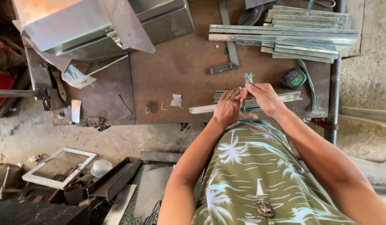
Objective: Collecting several thin metal strips and bundling them together using wire.
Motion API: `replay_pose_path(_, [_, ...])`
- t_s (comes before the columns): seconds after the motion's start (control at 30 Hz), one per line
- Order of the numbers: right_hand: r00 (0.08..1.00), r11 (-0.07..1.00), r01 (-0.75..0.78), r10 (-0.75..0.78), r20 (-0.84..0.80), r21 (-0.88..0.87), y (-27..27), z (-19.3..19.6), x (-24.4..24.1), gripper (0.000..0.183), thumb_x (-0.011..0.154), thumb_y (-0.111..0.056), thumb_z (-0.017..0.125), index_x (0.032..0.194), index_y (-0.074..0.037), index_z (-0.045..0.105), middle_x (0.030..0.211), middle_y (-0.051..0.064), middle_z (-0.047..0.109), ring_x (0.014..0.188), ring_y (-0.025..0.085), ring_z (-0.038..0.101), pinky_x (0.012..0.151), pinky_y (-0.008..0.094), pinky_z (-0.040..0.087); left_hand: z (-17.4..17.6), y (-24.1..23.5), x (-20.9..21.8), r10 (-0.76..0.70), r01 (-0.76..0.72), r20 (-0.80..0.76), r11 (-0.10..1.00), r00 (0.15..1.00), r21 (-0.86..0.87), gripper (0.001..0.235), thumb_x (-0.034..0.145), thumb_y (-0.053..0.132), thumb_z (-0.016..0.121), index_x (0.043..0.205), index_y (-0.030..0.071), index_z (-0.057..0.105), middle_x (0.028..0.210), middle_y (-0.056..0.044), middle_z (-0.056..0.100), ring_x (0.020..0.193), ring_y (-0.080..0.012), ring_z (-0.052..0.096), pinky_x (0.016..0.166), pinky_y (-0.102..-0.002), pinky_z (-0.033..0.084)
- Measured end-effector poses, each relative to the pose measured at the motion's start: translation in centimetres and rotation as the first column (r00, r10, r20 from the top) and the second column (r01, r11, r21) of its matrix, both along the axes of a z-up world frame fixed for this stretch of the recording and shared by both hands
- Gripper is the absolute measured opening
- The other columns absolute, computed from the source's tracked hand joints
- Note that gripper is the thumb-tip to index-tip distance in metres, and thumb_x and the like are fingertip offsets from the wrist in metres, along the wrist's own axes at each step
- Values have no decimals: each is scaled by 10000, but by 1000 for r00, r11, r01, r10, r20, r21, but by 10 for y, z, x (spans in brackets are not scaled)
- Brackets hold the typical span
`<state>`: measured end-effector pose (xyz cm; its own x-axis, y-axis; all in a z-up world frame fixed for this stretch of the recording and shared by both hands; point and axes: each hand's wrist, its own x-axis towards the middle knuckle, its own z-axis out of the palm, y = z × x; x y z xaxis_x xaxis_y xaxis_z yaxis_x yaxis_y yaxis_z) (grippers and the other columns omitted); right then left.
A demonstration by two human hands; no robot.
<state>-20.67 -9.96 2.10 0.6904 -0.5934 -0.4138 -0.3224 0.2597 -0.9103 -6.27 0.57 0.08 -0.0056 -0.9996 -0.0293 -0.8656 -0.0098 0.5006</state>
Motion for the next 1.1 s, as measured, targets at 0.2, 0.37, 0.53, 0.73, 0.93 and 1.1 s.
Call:
replay_pose_path(0.2, [949, 902, 241, -297, 108, 358, -2, -4, 18, 399, 1084, -245, 538, 765, -16, 609, 729, 71, 622, 678, 182, 554, 647, 337, 425, -35, 2, -3, 48, -74, 264, 993, 963, 88, 986, 620, 537, 755, 1380, -13, 451, 1292, -224, 632, 1224, -371, 595, 1047, -508, 437])
replay_pose_path(0.37, [900, 787, 349, -432, 51, 509, -3, 8, 31, 377, 1058, -218, 564, 720, -53, 527, 636, 46, 491, 618, 219, 520, 620, 359, 427, -27, 5, 4, 53, -110, 182, 940, 982, 323, 419, 858, 186, 746, 1207, 53, 555, 1191, -185, 673, 1169, -341, 641, 994, -483, 510])
replay_pose_path(0.53, [920, 755, 324, -392, -3, 570, -15, -13, 41, 354, 1037, -211, 600, 723, -71, 515, 632, 37, 466, 598, 206, 480, 660, 381, 461, 13, -7, 17, 64, -128, 187, 926, 980, 356, 512, 661, 193, 814, 1092, 80, 564, 1129, -153, 655, 1145, -338, 614, 967, -543, 476])
replay_pose_path(0.73, [912, 733, 348, -408, -31, 585, -15, -6, 56, 354, 1022, -217, 572, 702, -88, 493, 611, 20, 450, 588, 192, 492, 646, 362, 465, -8, -11, 8, 240, -280, 197, 937, 950, 210, 808, 545, 385, 885, 1191, 17, 567, 1118, -177, 644, 1117, -370, 632, 947, -563, 504])
replay_pose_path(0.93, [931, 873, 285, -350, 104, 395, 5, -15, 36, 411, 1038, -250, 584, 670, -111, 467, 617, 6, 448, 568, 151, 445, 599, 320, 404, -50, -16, 10, 277, -312, 165, 915, 947, 257, 482, 761, 308, 809, 1120, 62, 603, 1150, -178, 640, 1109, -363, 650, 864, -504, 546])
replay_pose_path(1.1, [916, 855, 341, -395, 66, 391, -19, -9, 70, 371, 995, -202, 610, 663, -122, 464, 599, 6, 430, 542, 148, 408, 560, 335, 381, -1, -32, 25, 248, -267, 100, 866, 964, 424, 628, 641, 334, 844, 1156, 81, 590, 1189, -164, 634, 1165, -353, 626, 934, -511, 515])
